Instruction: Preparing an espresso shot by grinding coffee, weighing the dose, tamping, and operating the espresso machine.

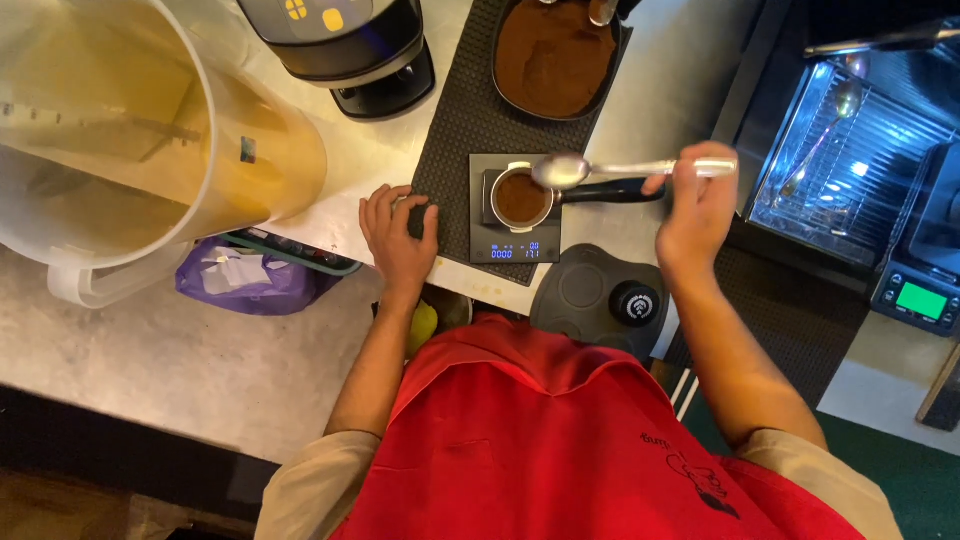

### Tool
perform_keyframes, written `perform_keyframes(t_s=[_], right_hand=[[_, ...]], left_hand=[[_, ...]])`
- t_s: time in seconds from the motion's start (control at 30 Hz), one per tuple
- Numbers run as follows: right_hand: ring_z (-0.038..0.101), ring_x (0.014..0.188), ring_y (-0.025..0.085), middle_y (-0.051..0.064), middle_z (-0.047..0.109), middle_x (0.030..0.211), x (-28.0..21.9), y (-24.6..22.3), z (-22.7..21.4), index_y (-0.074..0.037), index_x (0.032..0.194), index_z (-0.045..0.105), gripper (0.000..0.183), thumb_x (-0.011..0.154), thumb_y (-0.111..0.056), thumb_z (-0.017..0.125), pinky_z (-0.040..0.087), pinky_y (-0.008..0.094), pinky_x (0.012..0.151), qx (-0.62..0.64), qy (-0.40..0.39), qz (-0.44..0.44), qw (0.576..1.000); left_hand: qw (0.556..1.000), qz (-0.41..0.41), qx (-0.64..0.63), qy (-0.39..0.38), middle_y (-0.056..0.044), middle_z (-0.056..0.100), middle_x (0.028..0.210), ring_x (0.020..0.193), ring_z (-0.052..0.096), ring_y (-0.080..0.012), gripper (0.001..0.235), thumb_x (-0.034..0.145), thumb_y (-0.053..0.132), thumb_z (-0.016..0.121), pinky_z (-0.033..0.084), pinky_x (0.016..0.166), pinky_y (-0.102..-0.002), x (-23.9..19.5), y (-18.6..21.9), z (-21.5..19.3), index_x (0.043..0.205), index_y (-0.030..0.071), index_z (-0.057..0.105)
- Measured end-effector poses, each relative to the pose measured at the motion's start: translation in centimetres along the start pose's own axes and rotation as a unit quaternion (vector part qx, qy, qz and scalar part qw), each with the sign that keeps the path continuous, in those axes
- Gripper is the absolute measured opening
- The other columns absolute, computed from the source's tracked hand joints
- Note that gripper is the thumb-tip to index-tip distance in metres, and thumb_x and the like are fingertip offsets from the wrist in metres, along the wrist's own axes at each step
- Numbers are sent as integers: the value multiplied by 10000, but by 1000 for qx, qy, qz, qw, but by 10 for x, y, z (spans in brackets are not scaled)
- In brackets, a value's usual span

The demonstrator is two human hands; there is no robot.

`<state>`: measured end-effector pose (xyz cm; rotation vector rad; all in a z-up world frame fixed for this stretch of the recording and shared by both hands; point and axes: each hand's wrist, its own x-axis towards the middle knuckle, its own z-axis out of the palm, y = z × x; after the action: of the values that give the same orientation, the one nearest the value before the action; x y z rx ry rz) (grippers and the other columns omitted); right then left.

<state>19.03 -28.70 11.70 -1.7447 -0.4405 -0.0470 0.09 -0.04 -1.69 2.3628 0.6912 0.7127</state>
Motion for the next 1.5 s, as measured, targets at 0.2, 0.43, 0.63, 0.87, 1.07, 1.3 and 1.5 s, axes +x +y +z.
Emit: perform_keyframes(t_s=[0.2, 0.43, 0.63, 0.87, 1.07, 1.3, 1.5], right_hand=[[631, 718, 173, 37, 571, 721, 28, -7, 14, -101, 1182, 486, 98, 1147, -29, 431, 409, 278, 771, 34, 65, 82, 994], [773, 958, 136, 72, 743, 1150, 61, 23, 29, -196, 1644, 121, 739, 1206, -106, 709, 555, 231, 948, 11, -6, 124, 992], [722, 1017, 502, 266, 773, 834, 64, -29, 38, -32, 861, 801, 787, 1156, -574, 313, 354, 616, 1141, -427, -432, 140, 782], [750, 821, 406, 122, 759, 699, 5, -48, -13, -167, 735, 832, 714, 1066, -644, 417, 534, 487, 877, -371, -374, 274, 805], [737, 617, 270, 102, 688, 549, -193, -53, -77, -82, 740, 700, 507, 1068, -427, 525, 564, 387, 698, -170, -189, 402, 879], [727, 1083, 304, 79, 805, 988, -387, 18, -31, -158, 988, 678, 596, 1083, -652, 356, 567, 466, 928, -212, -65, 567, 793], [692, 1103, 392, 194, 756, 1064, -384, 30, -37, -97, 979, 649, 572, 1093, -582, 366, 568, 513, 923, -202, -61, 526, 824]], left_hand=[[1000, -1, 0, -3, 19, 633, 1184, 1328, 531, -286, 146, 962, 289, 795, 250, 1200, -591, 1, 1, -2, 1019, 194, 700], [1000, -1, 5, -4, 12, 643, 1177, 1318, 540, -286, 157, 951, 293, 801, 250, 1211, -574, 0, 8, -6, 1013, 188, 703], [1000, 4, -5, -16, 16, 626, 1194, 1334, 516, -265, 137, 997, 300, 752, 219, 1230, -560, -4, -4, -1, 1028, 179, 696], [990, 46, -132, 15, -24, 627, 1215, 1256, 545, -302, 111, 1003, 176, 682, 298, 1179, -533, -21, 6, -21, 1111, 158, 702], [947, 132, -234, -178, -79, 692, 1078, 1087, 656, -330, 133, 965, 158, 687, 468, 1035, -482, -64, 88, -28, 1088, 117, 716], [786, 295, -218, -497, -106, 642, 1312, 1255, 598, -362, 563, 938, 375, 740, 471, 1039, -500, -97, 200, -8, 1424, 138, 583], [708, 423, -72, -561, -169, 478, 1518, 1427, 455, -404, 920, 827, 354, 838, 438, 1067, -516, -123, 239, 8, 1604, 195, 373]])
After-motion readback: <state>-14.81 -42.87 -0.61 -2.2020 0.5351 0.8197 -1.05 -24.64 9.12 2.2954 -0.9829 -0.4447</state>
